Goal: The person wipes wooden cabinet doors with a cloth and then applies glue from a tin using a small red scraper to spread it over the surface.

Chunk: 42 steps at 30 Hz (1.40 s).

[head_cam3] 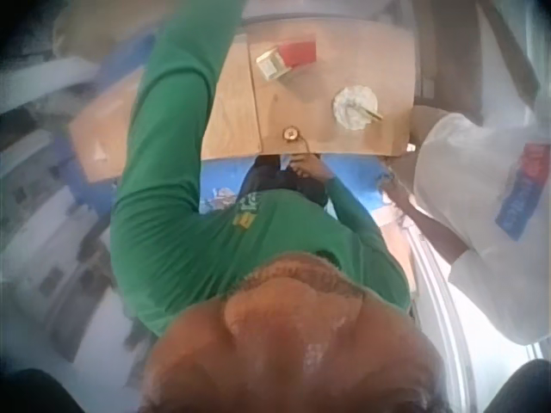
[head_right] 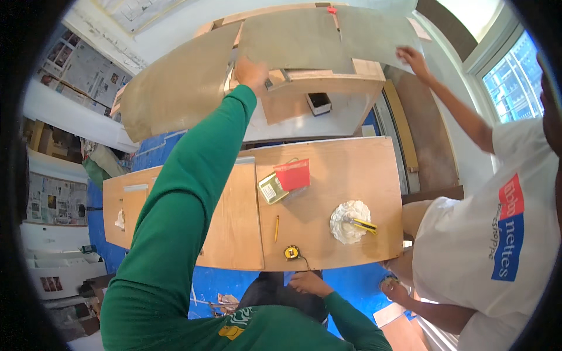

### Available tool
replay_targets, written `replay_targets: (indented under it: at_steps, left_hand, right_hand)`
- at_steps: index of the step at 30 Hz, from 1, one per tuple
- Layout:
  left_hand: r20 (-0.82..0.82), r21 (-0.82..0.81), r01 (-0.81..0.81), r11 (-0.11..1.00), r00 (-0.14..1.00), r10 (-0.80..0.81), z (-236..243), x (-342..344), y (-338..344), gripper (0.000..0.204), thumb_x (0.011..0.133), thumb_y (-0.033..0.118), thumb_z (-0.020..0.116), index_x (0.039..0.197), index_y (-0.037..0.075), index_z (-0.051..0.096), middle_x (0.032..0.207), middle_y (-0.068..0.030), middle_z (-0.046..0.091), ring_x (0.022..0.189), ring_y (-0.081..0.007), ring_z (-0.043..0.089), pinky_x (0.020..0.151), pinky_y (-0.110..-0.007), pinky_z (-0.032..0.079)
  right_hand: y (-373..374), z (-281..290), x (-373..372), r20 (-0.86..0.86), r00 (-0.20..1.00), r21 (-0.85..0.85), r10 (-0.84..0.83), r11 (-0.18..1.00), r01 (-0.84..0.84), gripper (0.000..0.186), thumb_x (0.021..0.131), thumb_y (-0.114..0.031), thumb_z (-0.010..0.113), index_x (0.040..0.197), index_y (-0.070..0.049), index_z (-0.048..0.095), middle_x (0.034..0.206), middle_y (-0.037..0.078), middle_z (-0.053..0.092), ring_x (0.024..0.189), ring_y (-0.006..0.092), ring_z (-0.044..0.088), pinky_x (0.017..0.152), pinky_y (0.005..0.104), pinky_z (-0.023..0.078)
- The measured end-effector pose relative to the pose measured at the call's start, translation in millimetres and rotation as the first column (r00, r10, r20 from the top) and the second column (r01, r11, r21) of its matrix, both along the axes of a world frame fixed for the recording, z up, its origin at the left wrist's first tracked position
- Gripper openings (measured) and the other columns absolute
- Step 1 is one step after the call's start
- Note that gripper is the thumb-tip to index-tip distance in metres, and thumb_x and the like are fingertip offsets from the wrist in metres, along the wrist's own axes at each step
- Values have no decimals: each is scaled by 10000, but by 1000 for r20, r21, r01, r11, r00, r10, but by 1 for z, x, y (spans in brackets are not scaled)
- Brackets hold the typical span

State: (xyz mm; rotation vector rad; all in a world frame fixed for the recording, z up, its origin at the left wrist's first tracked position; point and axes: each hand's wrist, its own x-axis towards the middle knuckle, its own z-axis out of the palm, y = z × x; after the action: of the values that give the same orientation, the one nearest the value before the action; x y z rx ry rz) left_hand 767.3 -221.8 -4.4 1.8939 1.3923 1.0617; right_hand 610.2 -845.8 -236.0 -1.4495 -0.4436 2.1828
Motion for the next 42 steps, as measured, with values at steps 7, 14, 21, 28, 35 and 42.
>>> replay_targets:
  at_steps: [7, 14, 21, 28, 35, 42]
  left_hand:
    - [-29, 284, -27, 958, 999, 37, 53, -145, -60, 232, 975, 144, 706, 1125, -33, 709, 996, -260, 740, 1008, -411, 744, 842, -494, 603]
    - [-467, 128, -332, 934, 811, 353, -110, -556, -290, 443, 919, 337, 882, 1092, -23, 692, 1046, -213, 688, 976, -378, 665, 866, -487, 541]
    - [-725, -688, -530, 495, 474, -499, -237, -815, -755, 560, 1027, 554, 556, 1334, 132, 762, 1255, -226, 765, 1220, -383, 691, 1023, -703, 490]
    - [-592, -799, -440, 410, 697, -406, -277, -934, -934, 524, 989, 570, 672, 1146, 96, 830, 1215, -237, 799, 1126, -390, 767, 997, -540, 587]
    - [-258, -674, -707, 214, 497, 829, -275, -974, -906, 218, 909, 213, 870, 840, 21, 795, 760, -152, 770, 660, -252, 696, 682, -433, 532]
    - [-687, -598, -794, -110, 437, 580, -338, -988, -1011, 759, 1066, 756, 492, 930, 82, 814, 828, -195, 790, 799, -412, 758, 739, -550, 541]
  right_hand:
    - [-75, -21, 29, 324, 877, -1, -355, 927, 376, 323, 1039, -277, 729, 1220, -13, 771, 1039, 118, 796, 869, 214, 762, 752, 355, 605]
    - [-119, -47, 36, 437, 854, -71, -283, 935, 346, 401, 1052, -283, 717, 1344, -9, 744, 1015, 103, 780, 870, 188, 752, 736, 339, 600]
    - [-125, -29, 33, 637, 765, -33, -95, 988, 150, 338, 1046, -229, 693, 1262, 22, 763, 938, 100, 767, 762, 162, 708, 639, 336, 579]
    - [-133, -29, -60, 633, 772, -159, 64, 986, 48, 219, 1040, -219, 672, 1116, -34, 762, 863, 84, 743, 663, 168, 672, 543, 344, 531]
    - [-73, -102, -108, 627, -15, -207, 779, 148, -967, 267, 1004, -293, 655, 913, -67, 765, 725, 105, 727, 623, 226, 711, 486, 408, 514]
    - [135, -45, -245, 950, 310, 283, 44, 301, -911, 406, 1049, -340, 567, 836, -50, 756, 723, 150, 740, 644, 280, 736, 635, 442, 572]
